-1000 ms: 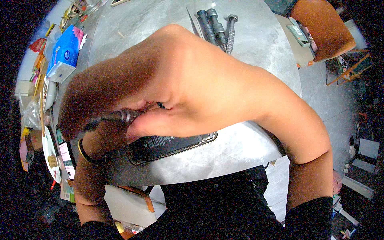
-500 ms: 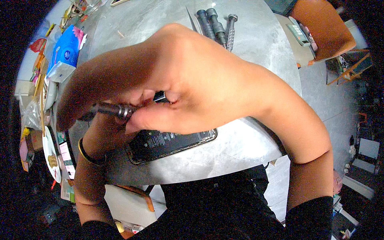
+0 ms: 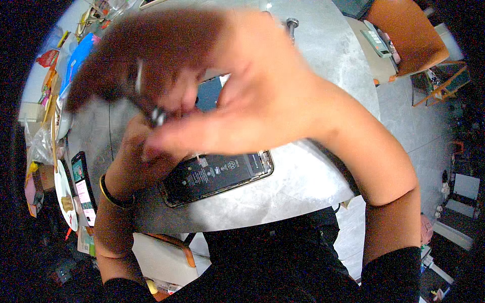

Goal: The person uses a small screwdriver to remove and replace components inside an open mobile phone on a table.

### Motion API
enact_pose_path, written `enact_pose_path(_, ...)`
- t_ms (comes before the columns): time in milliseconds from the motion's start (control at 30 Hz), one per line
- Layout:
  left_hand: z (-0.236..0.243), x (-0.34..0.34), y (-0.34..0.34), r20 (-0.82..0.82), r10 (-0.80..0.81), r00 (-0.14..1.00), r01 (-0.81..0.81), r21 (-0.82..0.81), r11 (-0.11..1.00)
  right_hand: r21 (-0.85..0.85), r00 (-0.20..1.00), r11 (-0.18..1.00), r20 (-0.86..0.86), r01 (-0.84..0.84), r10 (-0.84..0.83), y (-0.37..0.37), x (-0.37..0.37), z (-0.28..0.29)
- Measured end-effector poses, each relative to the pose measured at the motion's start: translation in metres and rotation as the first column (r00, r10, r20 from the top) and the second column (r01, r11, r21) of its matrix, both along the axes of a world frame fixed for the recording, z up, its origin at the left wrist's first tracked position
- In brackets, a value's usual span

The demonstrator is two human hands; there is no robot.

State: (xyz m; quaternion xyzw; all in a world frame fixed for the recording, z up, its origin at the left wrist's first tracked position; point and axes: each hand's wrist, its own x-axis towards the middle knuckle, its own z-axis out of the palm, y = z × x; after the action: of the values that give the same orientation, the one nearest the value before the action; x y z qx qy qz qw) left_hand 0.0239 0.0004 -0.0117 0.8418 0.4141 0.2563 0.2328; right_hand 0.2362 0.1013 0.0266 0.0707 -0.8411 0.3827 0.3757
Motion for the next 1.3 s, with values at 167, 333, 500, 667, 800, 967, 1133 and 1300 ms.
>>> enact_pose_path(167,0.008,0.003,0.004,-0.024,-0.056,0.998,0.058,0.134,0.989,-0.204,0.984,0.963,0.005,0.175,-0.178,0.01,0.008,-0.007)
enact_pose_path(333,0.004,0.006,0.008,0.021,-0.055,0.998,0.049,0.207,0.977,-0.276,0.969,0.93,0.021,0.243,-0.247,0.016,0.013,-0.014)
enact_pose_path(500,0.007,0.003,0.006,0.031,0.012,0.999,-0.017,0.196,0.98,-0.306,0.963,0.916,0.017,0.26,-0.268,0.015,0.011,-0.016)
enact_pose_path(667,0.01,0.008,0.004,-0.01,0.108,0.994,-0.103,0.225,0.969,-0.317,0.96,0.909,0.017,0.269,-0.279,0.015,0.011,-0.016)
enact_pose_path(800,0.009,0.015,0.0,-0.02,0.171,0.985,-0.162,0.23,0.959,-0.321,0.96,0.909,0.008,0.267,-0.279,0.014,0.009,-0.017)
enact_pose_path(967,0.006,0.016,0.001,-0.021,0.194,0.981,-0.184,0.231,0.955,-0.316,0.958,0.91,-0.009,0.268,-0.286,0.014,0.007,-0.015)
enact_pose_path(1133,0.007,0.013,-0.001,0.009,0.243,0.97,-0.24,0.207,0.948,-0.308,0.961,0.922,-0.072,0.232,-0.266,0.014,0.002,-0.013)
enact_pose_path(1300,-0.003,0.0,0.003,0.179,0.374,0.91,-0.393,0.08,0.916,-0.274,0.952,0.95,-0.221,0.148,-0.212,0.02,-0.004,-0.01)
